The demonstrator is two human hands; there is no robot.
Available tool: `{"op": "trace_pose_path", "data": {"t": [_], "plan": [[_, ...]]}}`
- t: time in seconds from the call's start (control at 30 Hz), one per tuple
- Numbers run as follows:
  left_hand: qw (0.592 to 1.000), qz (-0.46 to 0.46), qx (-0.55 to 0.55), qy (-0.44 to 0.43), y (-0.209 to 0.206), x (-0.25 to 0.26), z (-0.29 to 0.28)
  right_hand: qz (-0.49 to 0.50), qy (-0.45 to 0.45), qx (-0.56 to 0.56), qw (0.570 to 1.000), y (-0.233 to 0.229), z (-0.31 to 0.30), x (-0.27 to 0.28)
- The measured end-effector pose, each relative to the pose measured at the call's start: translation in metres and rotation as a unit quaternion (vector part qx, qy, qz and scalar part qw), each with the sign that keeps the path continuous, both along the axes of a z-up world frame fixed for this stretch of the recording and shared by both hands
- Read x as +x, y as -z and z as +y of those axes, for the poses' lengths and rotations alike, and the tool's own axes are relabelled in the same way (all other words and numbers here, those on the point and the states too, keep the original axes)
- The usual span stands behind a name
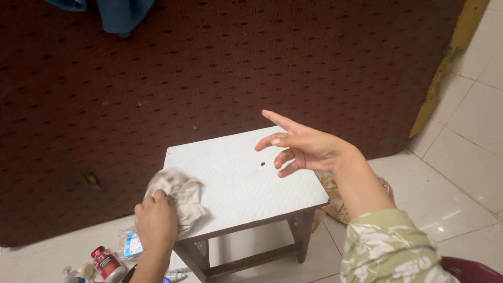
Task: The person cleans a small wooden stool with a white top by spraying it with a cleaning solution and wiping it with a cloth.
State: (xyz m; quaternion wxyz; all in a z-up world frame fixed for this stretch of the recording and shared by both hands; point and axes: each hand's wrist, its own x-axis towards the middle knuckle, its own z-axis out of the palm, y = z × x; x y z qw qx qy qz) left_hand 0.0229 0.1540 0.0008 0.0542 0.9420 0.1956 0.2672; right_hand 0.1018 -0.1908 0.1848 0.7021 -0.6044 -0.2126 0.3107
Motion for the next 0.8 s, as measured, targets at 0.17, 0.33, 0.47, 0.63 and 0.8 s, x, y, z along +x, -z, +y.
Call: {"op": "trace_pose_path", "data": {"t": [0.17, 0.33, 0.47, 0.63, 0.8], "plan": [[0.979, -0.167, -0.031, 0.113, 0.035, 0.060, -0.126, 0.002, -0.025, -0.070, 0.997, 0.004, 0.006, 0.036], [0.933, 0.014, -0.069, 0.352, 0.016, 0.091, -0.273, 0.043, 0.086, -0.110, 0.989, 0.035, -0.021, 0.074], [0.955, -0.015, -0.028, 0.294, 0.032, 0.108, -0.166, 0.077, 0.168, -0.108, 0.977, 0.068, -0.035, 0.104], [0.997, -0.010, -0.009, -0.079, 0.031, 0.066, 0.035, 0.007, 0.145, -0.184, 0.972, 0.064, -0.024, 0.131], [0.985, -0.108, 0.111, -0.073, 0.067, 0.148, -0.016, -0.066, 0.112, -0.256, 0.958, 0.032, 0.021, 0.158]]}}
